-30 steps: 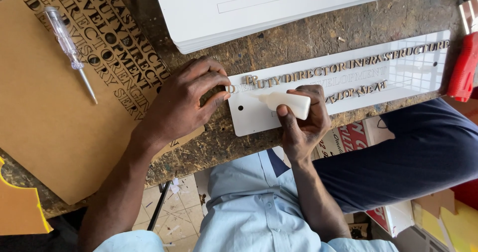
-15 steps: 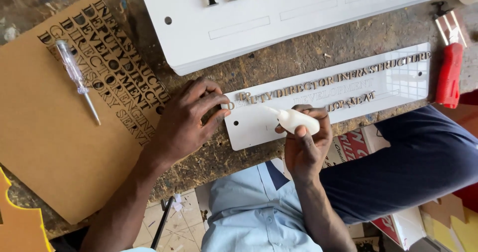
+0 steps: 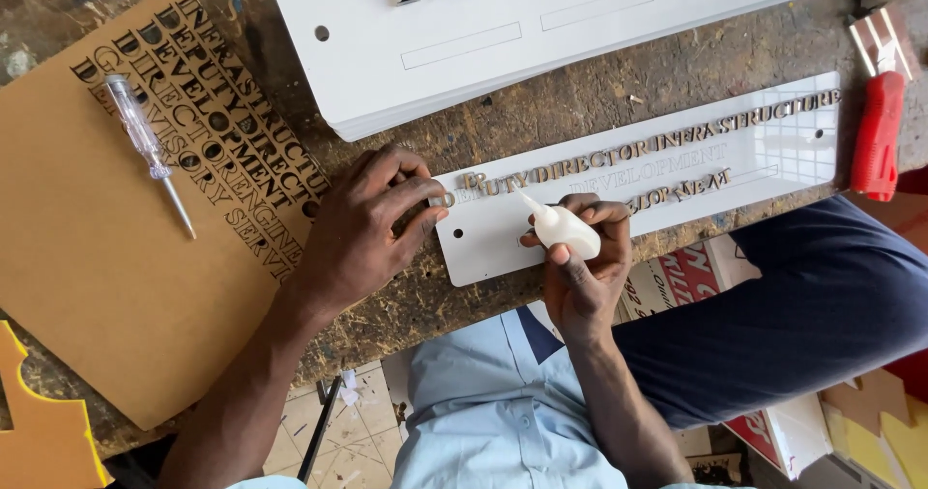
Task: Applying adhesive to individual acrylic letters and carefully placing them onto a white sign board to assemble a directory sign.
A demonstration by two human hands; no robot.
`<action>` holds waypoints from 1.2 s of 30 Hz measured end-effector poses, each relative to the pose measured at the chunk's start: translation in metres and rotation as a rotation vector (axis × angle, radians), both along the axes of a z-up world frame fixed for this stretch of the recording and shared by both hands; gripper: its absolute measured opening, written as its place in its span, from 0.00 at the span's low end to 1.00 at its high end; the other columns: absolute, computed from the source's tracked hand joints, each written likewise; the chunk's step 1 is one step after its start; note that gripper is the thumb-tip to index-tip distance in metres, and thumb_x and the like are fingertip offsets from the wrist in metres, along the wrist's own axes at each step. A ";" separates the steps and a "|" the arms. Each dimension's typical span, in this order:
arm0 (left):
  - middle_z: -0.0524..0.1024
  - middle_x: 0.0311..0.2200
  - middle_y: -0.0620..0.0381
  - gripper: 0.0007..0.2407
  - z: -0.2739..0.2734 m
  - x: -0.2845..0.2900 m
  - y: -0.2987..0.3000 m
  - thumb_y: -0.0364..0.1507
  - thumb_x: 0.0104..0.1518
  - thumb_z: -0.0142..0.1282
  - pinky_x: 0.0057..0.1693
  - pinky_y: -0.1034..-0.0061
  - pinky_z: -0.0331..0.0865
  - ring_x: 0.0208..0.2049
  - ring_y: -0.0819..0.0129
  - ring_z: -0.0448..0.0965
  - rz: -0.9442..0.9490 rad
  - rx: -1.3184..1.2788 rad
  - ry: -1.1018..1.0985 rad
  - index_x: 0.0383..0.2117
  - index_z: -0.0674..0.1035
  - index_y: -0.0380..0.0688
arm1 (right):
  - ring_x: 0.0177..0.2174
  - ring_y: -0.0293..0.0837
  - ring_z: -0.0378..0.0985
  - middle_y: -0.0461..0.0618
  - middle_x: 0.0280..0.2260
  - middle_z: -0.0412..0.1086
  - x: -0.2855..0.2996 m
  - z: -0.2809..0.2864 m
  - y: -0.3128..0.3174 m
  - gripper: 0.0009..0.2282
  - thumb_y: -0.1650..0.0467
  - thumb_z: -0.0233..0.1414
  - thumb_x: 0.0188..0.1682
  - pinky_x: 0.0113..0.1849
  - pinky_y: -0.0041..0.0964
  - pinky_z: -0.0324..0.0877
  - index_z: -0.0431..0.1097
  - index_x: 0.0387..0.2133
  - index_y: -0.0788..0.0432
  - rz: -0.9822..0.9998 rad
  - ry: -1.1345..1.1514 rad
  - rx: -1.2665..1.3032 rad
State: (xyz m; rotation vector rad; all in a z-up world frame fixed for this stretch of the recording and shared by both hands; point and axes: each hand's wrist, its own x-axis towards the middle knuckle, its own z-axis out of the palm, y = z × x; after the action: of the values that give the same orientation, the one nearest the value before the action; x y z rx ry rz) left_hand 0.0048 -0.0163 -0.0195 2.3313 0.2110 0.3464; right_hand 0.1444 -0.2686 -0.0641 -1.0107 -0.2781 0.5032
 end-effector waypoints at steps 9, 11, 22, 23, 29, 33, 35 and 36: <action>0.76 0.43 0.51 0.05 -0.007 0.001 -0.001 0.28 0.70 0.65 0.48 0.59 0.79 0.44 0.55 0.83 -0.006 0.024 -0.003 0.46 0.88 0.44 | 0.46 0.58 0.87 0.63 0.45 0.66 0.002 -0.003 0.001 0.22 0.72 0.67 0.51 0.45 0.53 0.90 0.59 0.49 0.61 0.007 -0.025 -0.004; 0.76 0.43 0.51 0.05 -0.005 0.000 -0.001 0.28 0.70 0.65 0.48 0.58 0.79 0.44 0.54 0.83 -0.003 0.032 -0.005 0.46 0.88 0.44 | 0.45 0.57 0.86 0.63 0.45 0.66 0.002 -0.002 0.002 0.22 0.72 0.67 0.51 0.44 0.52 0.90 0.59 0.49 0.61 0.012 -0.033 -0.001; 0.75 0.44 0.52 0.04 -0.001 0.001 -0.001 0.29 0.71 0.64 0.48 0.57 0.80 0.44 0.54 0.83 -0.013 0.050 -0.014 0.46 0.87 0.45 | 0.42 0.57 0.85 0.64 0.44 0.66 0.003 -0.005 0.001 0.21 0.72 0.66 0.52 0.43 0.54 0.89 0.58 0.49 0.62 0.028 -0.073 0.018; 0.75 0.43 0.51 0.04 -0.001 0.001 -0.002 0.28 0.71 0.64 0.47 0.58 0.81 0.43 0.54 0.83 -0.009 0.057 -0.019 0.46 0.87 0.45 | 0.43 0.57 0.85 0.64 0.44 0.66 0.003 -0.004 0.001 0.21 0.72 0.66 0.52 0.43 0.54 0.89 0.58 0.49 0.61 0.028 -0.075 0.015; 0.75 0.44 0.52 0.04 -0.003 0.000 -0.001 0.29 0.71 0.64 0.46 0.60 0.81 0.42 0.56 0.83 -0.017 0.087 -0.028 0.45 0.87 0.45 | 0.43 0.56 0.84 0.63 0.45 0.66 0.003 -0.004 0.001 0.21 0.72 0.66 0.52 0.44 0.53 0.88 0.59 0.50 0.61 0.031 -0.082 0.013; 0.75 0.44 0.52 0.04 0.000 0.000 0.000 0.29 0.71 0.64 0.46 0.60 0.82 0.41 0.56 0.83 -0.022 0.088 -0.026 0.45 0.87 0.45 | 0.43 0.56 0.85 0.63 0.45 0.67 0.003 -0.005 0.001 0.21 0.72 0.65 0.52 0.44 0.53 0.89 0.59 0.50 0.61 0.032 -0.088 0.018; 0.75 0.44 0.51 0.04 0.000 0.001 -0.001 0.29 0.71 0.65 0.45 0.61 0.81 0.41 0.56 0.83 -0.021 0.096 -0.032 0.45 0.87 0.44 | 0.43 0.56 0.84 0.64 0.45 0.66 0.003 -0.005 0.001 0.21 0.72 0.65 0.53 0.44 0.53 0.88 0.58 0.50 0.61 0.037 -0.087 0.018; 0.75 0.44 0.51 0.04 0.000 0.001 -0.001 0.28 0.70 0.65 0.45 0.61 0.81 0.41 0.56 0.83 -0.020 0.104 -0.039 0.45 0.88 0.44 | 0.43 0.56 0.84 0.64 0.45 0.66 0.003 -0.005 0.001 0.21 0.72 0.65 0.53 0.44 0.53 0.88 0.58 0.50 0.61 0.042 -0.088 0.020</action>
State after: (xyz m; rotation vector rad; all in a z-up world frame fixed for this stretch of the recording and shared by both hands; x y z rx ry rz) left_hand 0.0056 -0.0174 -0.0199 2.4253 0.1539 0.4013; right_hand 0.1475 -0.2673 -0.0689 -1.0110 -0.3828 0.4940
